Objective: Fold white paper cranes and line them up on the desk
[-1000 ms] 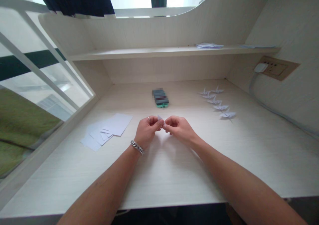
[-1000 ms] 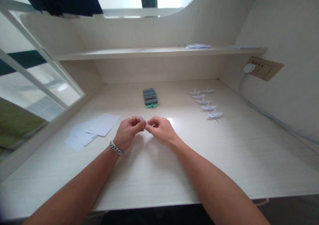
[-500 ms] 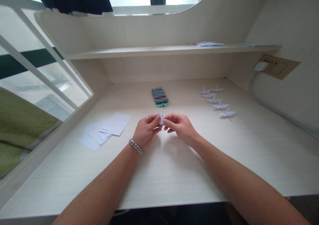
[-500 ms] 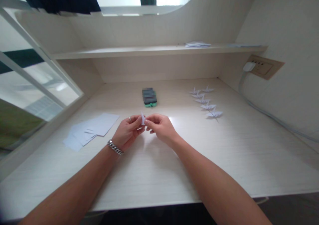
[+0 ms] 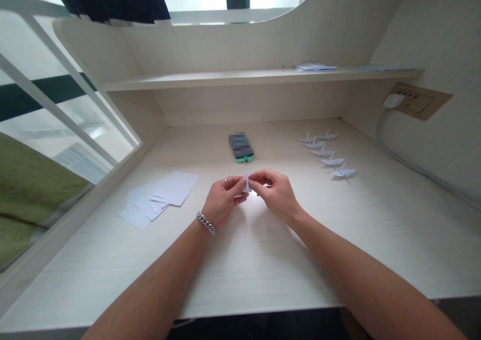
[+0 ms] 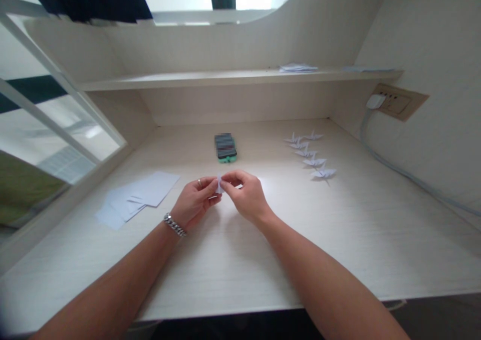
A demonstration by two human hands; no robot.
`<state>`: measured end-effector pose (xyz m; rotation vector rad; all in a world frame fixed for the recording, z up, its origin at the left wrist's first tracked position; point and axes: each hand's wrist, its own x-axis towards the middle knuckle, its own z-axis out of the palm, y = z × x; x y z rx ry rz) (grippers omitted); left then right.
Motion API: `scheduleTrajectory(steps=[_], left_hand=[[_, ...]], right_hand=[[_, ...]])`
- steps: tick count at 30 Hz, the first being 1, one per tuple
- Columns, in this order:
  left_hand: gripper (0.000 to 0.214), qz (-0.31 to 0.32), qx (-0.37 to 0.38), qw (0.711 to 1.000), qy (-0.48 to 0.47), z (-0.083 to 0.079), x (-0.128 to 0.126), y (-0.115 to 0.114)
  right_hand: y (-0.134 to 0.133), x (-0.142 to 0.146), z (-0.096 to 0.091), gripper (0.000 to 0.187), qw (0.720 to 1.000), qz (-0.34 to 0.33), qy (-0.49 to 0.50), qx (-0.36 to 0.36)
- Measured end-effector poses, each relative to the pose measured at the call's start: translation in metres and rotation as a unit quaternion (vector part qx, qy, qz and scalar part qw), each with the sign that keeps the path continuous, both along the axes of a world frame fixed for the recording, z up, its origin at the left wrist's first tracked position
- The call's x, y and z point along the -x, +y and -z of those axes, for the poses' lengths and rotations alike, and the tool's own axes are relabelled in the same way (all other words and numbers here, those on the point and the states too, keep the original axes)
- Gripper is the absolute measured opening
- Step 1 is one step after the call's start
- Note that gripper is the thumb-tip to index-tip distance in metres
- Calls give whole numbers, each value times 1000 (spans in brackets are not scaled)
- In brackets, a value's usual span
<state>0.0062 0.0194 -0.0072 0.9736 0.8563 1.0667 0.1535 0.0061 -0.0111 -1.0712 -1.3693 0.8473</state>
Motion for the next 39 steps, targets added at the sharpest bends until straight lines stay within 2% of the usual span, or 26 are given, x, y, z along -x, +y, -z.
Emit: scheduleTrajectory(steps=[9, 22, 28, 32, 36, 39], left_hand=[[28, 1, -16, 1000, -7, 4, 0, 1], [29, -5, -35, 999, 32, 5, 1, 3], [28, -3, -41, 998, 49, 6, 2, 4], [30, -2, -41, 997, 58, 7, 2, 4], [31, 1, -44, 997, 55, 5, 1, 2], [31, -7, -42, 998, 50, 3, 0, 1]], right_hand=[[2, -2, 1, 21, 1000, -9, 21, 19], [5, -1, 2, 22, 996, -21, 64, 54], [7, -4, 0, 26, 986, -58, 105, 114], [9, -7, 0, 25, 982, -90, 97, 136], [10, -7, 0, 23, 984, -95, 86, 128], [9, -7, 1, 20, 991, -80, 61, 91]])
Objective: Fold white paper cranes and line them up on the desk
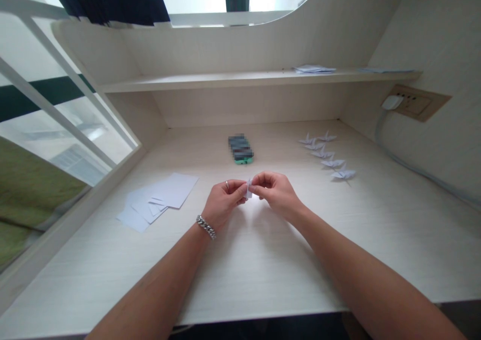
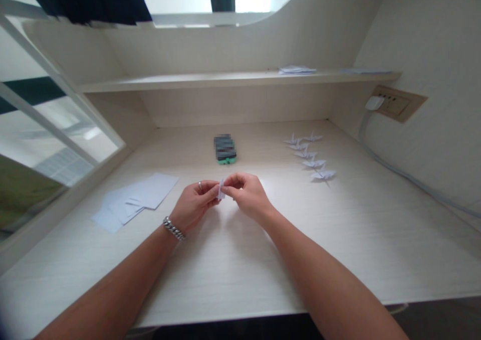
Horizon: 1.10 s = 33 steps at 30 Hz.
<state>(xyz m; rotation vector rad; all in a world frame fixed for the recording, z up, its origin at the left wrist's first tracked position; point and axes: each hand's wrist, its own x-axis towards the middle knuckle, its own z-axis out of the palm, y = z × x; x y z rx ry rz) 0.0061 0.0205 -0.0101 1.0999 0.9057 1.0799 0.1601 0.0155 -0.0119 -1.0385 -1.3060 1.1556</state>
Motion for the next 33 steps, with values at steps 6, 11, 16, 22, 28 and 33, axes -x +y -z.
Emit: scheduleTrajectory(steps=[6, 11, 16, 22, 28, 33], left_hand=[[29, -7, -11, 1000, 15, 1, 2, 2], [33, -20, -29, 998, 47, 2, 3, 3], [32, -8, -40, 997, 70, 3, 4, 3], [31, -8, -14, 999, 38, 2, 2, 2], [31, -23, 38, 999, -27, -3, 0, 0], [30, -31, 25, 999, -15, -3, 0, 0]], right_hand=[[-4, 1, -1, 12, 993, 54, -72, -79], [-2, 0, 0, 20, 997, 50, -44, -43], [0, -3, -1, 27, 999, 1, 5, 39], [1, 0, 0, 23, 999, -25, -30, 18], [-6, 4, 1, 11, 987, 53, -113, -101], [-11, 4, -1, 6, 974, 77, -152, -147]])
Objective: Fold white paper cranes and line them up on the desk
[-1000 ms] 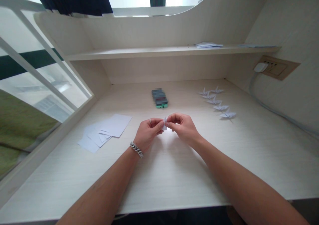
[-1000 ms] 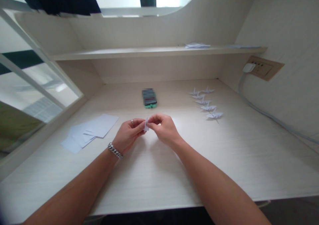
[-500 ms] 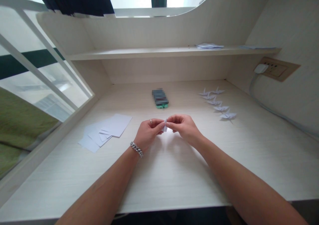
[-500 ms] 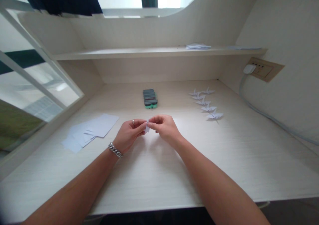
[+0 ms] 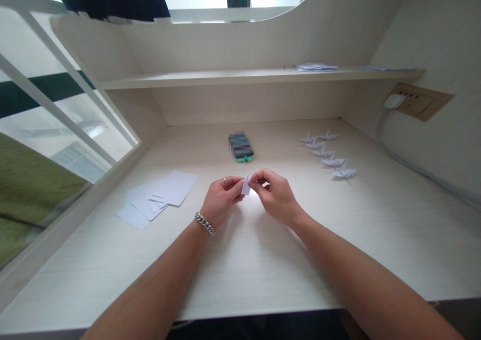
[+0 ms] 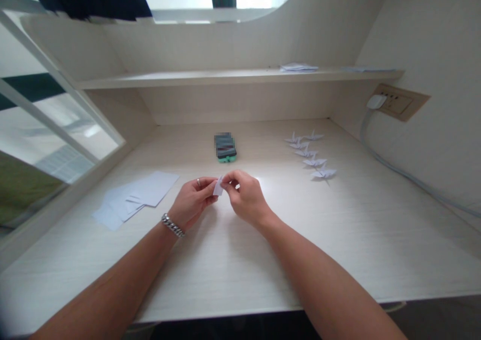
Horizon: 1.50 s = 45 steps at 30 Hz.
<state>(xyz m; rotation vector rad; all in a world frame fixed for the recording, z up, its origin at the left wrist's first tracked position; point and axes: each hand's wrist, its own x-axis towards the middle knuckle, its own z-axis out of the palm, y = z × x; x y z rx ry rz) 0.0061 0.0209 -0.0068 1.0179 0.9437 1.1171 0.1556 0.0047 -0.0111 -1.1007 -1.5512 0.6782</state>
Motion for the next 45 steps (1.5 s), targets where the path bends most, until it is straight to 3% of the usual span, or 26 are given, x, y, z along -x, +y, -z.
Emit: scheduleTrajectory(steps=[6, 11, 18, 34, 45], left_hand=[[32, -1, -36, 997, 65, 5, 2, 2], [30, -3, -80, 988, 130, 5, 2, 2], [30, 19, -59, 986, 155, 3, 2, 0], [23, 24, -107, 967, 232, 2, 6, 3], [26, 44, -42, 985, 160, 1, 7, 3]], right_hand=[[3, -3, -1, 8, 999, -11, -14, 28], [3, -7, -2, 7, 995, 0, -104, 6], [0, -10, -5, 12, 970, 2, -239, -35], [-4, -10, -5, 14, 937, 36, -343, -54], [-2, -12, -7, 19, 933, 23, -358, -34]])
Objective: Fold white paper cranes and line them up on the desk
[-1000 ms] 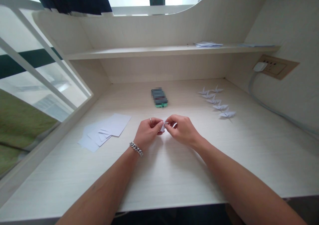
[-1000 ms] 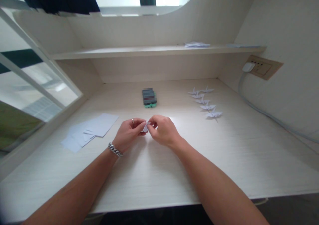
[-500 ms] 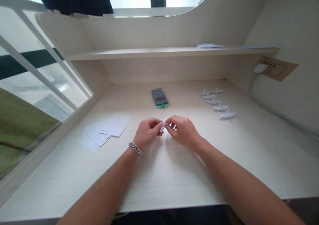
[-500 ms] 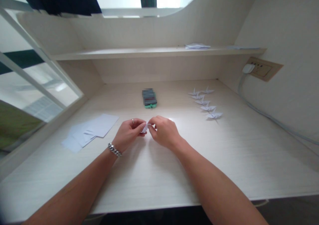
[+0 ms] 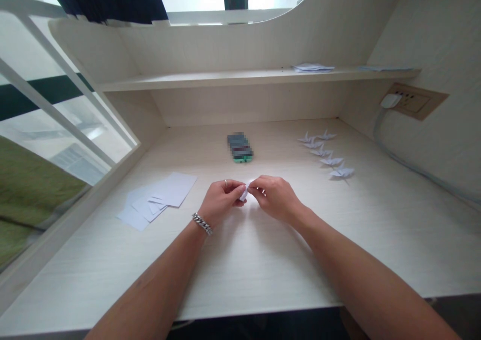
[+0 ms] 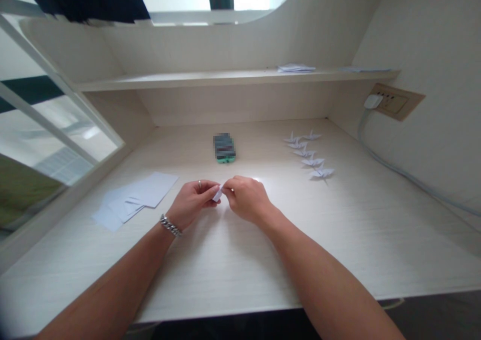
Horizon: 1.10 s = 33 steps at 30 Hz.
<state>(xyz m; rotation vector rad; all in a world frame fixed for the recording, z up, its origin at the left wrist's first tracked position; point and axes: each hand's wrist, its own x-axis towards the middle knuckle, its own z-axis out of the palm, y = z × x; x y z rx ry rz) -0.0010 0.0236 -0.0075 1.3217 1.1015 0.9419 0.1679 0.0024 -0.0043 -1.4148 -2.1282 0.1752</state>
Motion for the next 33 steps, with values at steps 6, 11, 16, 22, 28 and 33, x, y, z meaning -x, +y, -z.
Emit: scheduleTrajectory(steps=[6, 11, 16, 22, 28, 33], left_hand=[[33, 23, 55, 996, -62, -2, 2, -1], [35, 26, 61, 996, -66, -4, 2, -1], [35, 31, 59, 995, -72, -6, 3, -2], [34, 25, 51, 996, -76, -5, 4, -2], [32, 25, 41, 994, -95, -2, 3, 0], [34, -1, 43, 990, -135, 1, 0, 0]], right_hand=[[-4, 1, -4, 21, 1000, -2, -21, -8], [-4, 2, -3, 21, 999, 11, -28, -29], [-4, 2, -3, 21, 999, 15, -18, -44], [-5, 3, -2, 22, 998, 9, -7, -65], [-5, 3, -2, 24, 997, 3, -29, -70], [-3, 2, 0, 25, 996, 4, -24, -83]])
